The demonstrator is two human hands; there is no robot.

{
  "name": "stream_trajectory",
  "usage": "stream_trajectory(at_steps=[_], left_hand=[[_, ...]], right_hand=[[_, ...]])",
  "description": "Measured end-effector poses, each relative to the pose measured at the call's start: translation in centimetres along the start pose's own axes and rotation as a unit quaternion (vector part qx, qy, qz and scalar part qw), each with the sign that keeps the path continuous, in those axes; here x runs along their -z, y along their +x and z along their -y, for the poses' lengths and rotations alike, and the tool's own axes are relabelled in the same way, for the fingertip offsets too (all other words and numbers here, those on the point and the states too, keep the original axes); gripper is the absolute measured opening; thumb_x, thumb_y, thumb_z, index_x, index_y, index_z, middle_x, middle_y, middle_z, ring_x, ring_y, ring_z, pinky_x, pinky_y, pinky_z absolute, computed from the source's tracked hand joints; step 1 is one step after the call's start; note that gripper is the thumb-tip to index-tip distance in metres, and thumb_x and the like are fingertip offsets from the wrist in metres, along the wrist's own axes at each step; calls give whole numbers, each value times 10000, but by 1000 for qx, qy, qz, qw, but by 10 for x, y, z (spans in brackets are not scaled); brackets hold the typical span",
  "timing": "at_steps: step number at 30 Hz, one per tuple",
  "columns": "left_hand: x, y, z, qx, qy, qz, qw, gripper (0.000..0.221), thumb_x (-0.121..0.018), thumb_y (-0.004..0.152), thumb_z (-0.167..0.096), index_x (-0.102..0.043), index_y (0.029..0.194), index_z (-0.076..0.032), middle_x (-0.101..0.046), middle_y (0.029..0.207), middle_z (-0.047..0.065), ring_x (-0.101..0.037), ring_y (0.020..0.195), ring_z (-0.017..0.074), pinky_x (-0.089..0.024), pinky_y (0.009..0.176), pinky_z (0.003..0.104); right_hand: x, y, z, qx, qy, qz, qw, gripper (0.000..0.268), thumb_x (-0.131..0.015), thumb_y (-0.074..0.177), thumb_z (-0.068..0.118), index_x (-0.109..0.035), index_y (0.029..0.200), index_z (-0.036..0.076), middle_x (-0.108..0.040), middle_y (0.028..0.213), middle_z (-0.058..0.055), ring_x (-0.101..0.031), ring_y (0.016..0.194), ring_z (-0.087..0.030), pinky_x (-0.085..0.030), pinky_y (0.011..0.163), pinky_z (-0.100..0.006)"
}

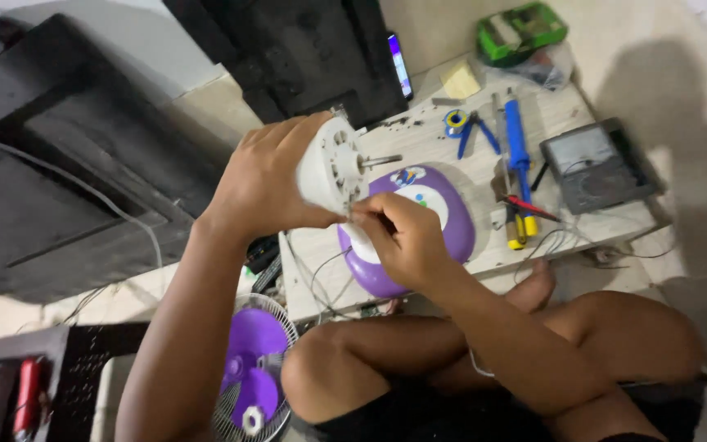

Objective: Disassembling a fan motor and testing its electrical components using a multimeter and pliers.

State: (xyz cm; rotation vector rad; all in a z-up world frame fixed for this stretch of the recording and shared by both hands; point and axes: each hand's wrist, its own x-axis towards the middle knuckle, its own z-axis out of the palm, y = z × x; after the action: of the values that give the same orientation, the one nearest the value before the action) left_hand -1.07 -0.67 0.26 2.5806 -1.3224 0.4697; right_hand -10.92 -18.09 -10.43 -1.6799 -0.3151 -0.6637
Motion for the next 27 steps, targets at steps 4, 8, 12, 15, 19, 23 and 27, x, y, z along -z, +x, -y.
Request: stream_trajectory(at_steps=[4,8,12,15,19,23,27], left_hand=[[2,3,0,-15,-19,-14,1000,1001,-953,514,-379,-614,1390,-33,-716,1267,149,-690,1111,342,-486,970,440],[6,8,-3,-41,-43,-15,998,964,-969,490,-320,-636,1320,39,-732,1182,190,-712,988,366,-537,868,443],[-1,0,6,-5,-7,32,999,1116,-991,471,-379,-568,1428,11,-681,1303,182,-662,1140,355,-465,1005,454],[2,-2,-1,-2,7,45,999,1153,-985,477,-400,-531,1460,-1,-625,1360,171,-626,1195,331,-431,1066,462],[0,-6,-4,21,40,62,997,1158,-983,516,-409,-498,1476,18,-585,1383,184,-572,1249,341,-402,1105,467],[-9,-6,-3,-12,37,11,999,1134,-1013,516,-443,-529,1426,30,-641,1355,208,-624,1232,367,-434,1071,501],[-13,-2,-4,-18,57,-6,998,1013,-986,570,-348,-550,1404,27,-663,1324,198,-658,1182,350,-456,1022,481]], right_hand=[[10,-18,-15,-42,-21,-9,999,71,-692,917,52,-718,963,5,-615,681,-24,-454,540,-98,-401,499,-248],[21,-35,-35,-133,46,-13,990,114,-686,915,18,-728,1021,10,-611,714,12,-444,573,-68,-382,518,-211],[30,-32,-41,-136,31,12,990,139,-675,930,18,-731,1057,9,-619,749,0,-475,613,-70,-405,545,-205],[31,-24,-38,-74,-28,28,997,122,-706,890,18,-732,1009,10,-687,854,-42,-516,614,-123,-427,560,-252],[26,-24,-52,-35,-38,28,998,129,-713,883,1,-724,1011,9,-684,884,-53,-515,606,-136,-425,552,-264],[25,-23,-56,-45,-43,45,997,164,-698,890,5,-746,1041,45,-680,908,-43,-512,618,-135,-414,543,-266],[27,-16,-59,-25,-50,61,997,164,-708,894,3,-746,1046,51,-663,881,-40,-521,623,-134,-398,535,-268]])
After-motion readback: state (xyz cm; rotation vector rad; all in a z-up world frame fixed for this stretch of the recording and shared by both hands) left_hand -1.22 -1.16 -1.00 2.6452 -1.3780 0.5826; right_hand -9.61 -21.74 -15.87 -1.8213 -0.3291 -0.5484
